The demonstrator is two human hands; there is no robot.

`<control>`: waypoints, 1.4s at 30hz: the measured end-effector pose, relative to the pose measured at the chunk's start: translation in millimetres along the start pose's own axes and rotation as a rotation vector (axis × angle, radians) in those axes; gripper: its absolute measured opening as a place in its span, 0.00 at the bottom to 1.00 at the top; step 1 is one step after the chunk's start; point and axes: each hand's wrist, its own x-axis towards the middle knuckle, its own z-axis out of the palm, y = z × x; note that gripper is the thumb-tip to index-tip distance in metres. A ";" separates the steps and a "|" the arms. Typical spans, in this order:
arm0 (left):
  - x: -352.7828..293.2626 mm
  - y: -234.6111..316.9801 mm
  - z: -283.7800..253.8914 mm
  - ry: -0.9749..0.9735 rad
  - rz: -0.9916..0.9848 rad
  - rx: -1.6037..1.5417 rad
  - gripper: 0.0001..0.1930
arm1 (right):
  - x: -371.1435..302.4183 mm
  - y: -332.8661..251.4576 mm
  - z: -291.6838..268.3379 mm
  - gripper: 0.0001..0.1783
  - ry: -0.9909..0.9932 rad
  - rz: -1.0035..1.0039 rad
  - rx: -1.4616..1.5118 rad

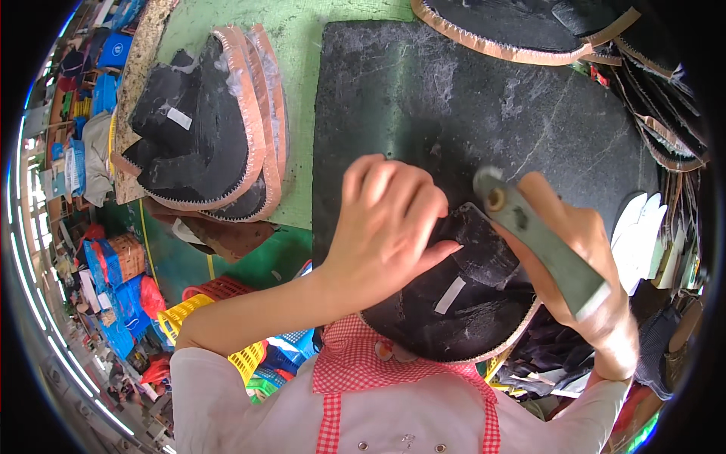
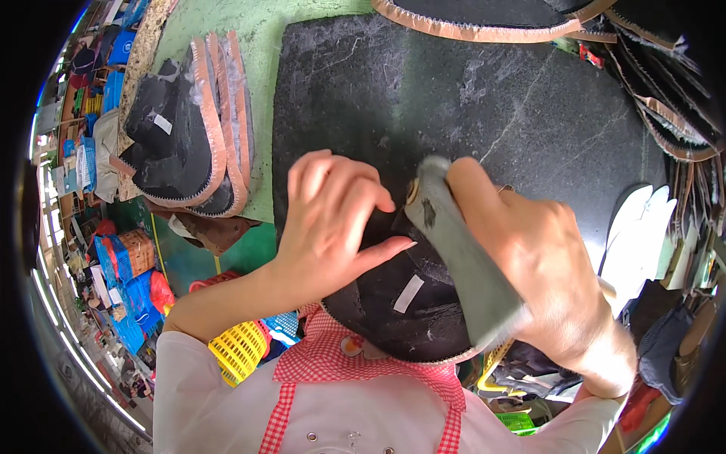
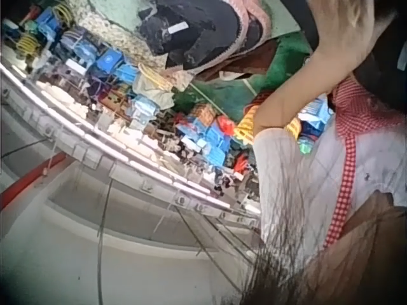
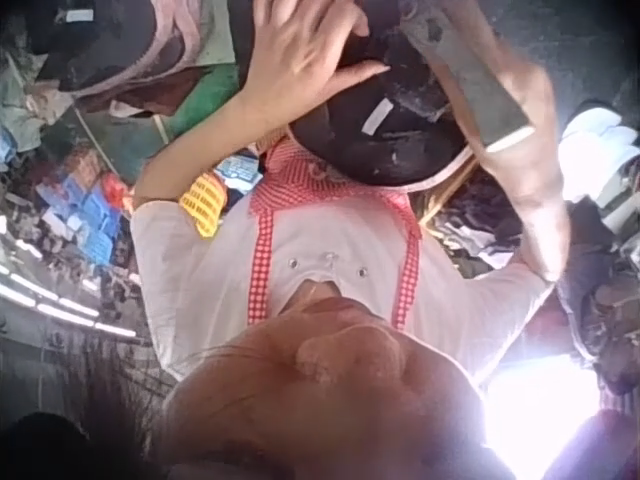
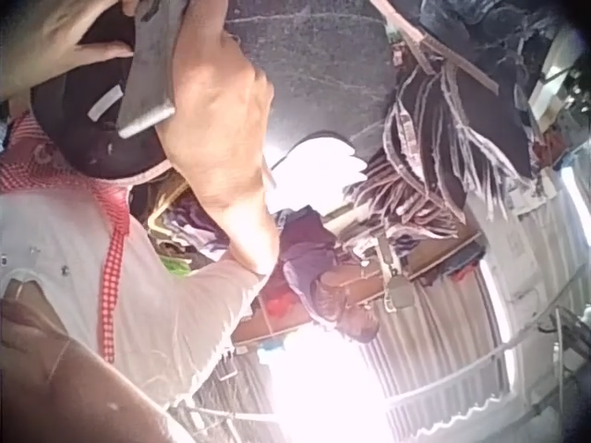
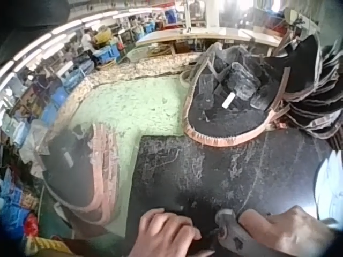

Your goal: Assembling and hammering components of a shoe upper on a workbench.

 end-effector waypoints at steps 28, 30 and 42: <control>92.2 -64.2 -148.5 0.359 0.061 0.052 0.21 | 197.8 181.6 -174.0 0.28 0.851 0.330 -0.379; 129.3 -49.4 -121.1 0.314 0.213 0.090 0.25 | 194.5 158.3 -164.4 0.30 0.776 0.256 -0.382; 233.9 -31.8 -37.9 0.444 0.490 0.475 0.22 | 130.5 82.1 -149.9 0.25 0.839 -0.251 -0.287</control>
